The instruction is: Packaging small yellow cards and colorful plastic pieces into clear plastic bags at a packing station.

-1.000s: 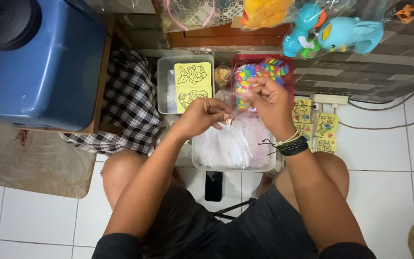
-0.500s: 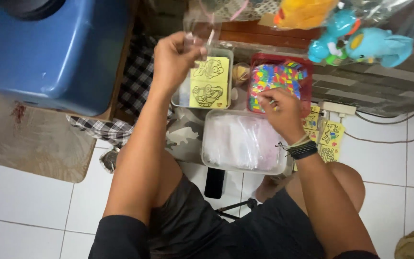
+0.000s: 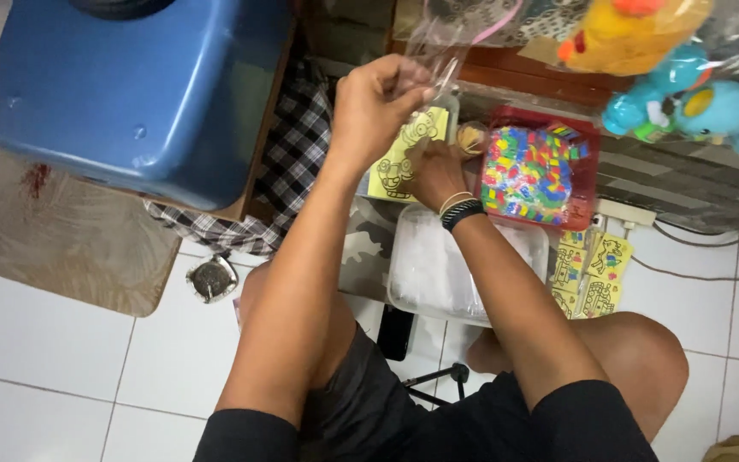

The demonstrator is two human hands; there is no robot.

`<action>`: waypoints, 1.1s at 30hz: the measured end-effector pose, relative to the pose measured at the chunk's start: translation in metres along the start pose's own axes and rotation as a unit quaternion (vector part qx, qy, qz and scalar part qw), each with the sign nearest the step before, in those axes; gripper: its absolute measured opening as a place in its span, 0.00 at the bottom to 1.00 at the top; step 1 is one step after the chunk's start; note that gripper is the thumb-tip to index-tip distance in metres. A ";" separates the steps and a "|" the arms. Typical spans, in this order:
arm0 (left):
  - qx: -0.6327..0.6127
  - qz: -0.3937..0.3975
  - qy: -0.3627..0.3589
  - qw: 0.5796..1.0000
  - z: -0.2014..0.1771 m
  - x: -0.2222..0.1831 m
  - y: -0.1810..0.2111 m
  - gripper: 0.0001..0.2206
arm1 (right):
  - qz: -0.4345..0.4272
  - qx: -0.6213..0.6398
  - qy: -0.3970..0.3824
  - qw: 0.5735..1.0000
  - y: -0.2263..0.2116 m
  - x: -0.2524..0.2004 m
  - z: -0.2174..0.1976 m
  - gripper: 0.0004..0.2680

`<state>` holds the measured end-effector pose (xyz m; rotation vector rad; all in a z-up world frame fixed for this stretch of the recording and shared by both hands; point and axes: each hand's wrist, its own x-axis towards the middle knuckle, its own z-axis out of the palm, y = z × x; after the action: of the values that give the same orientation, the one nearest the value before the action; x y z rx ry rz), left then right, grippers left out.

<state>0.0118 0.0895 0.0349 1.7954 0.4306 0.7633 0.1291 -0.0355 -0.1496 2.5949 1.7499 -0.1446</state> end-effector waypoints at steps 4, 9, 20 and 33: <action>-0.011 0.024 0.015 1.000 -0.009 -0.001 -0.001 0.05 | 0.074 0.073 -0.027 0.994 0.004 0.010 -0.010 0.17; -0.053 0.023 0.023 0.998 -0.014 -0.003 0.012 0.05 | 0.083 0.271 -0.010 0.959 0.013 0.012 -0.035 0.13; -0.175 -0.064 -0.013 0.982 -0.014 -0.003 0.024 0.05 | 0.059 0.191 0.000 0.980 0.003 -0.009 -0.063 0.08; -0.204 -0.127 -0.025 0.970 0.006 -0.009 0.012 0.12 | 0.092 0.435 0.270 0.854 0.057 -0.149 -0.161 0.04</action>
<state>0.0085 0.0759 0.0420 1.3419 0.4260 0.5759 0.1378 -0.1848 0.0206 3.7529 1.8563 -0.2828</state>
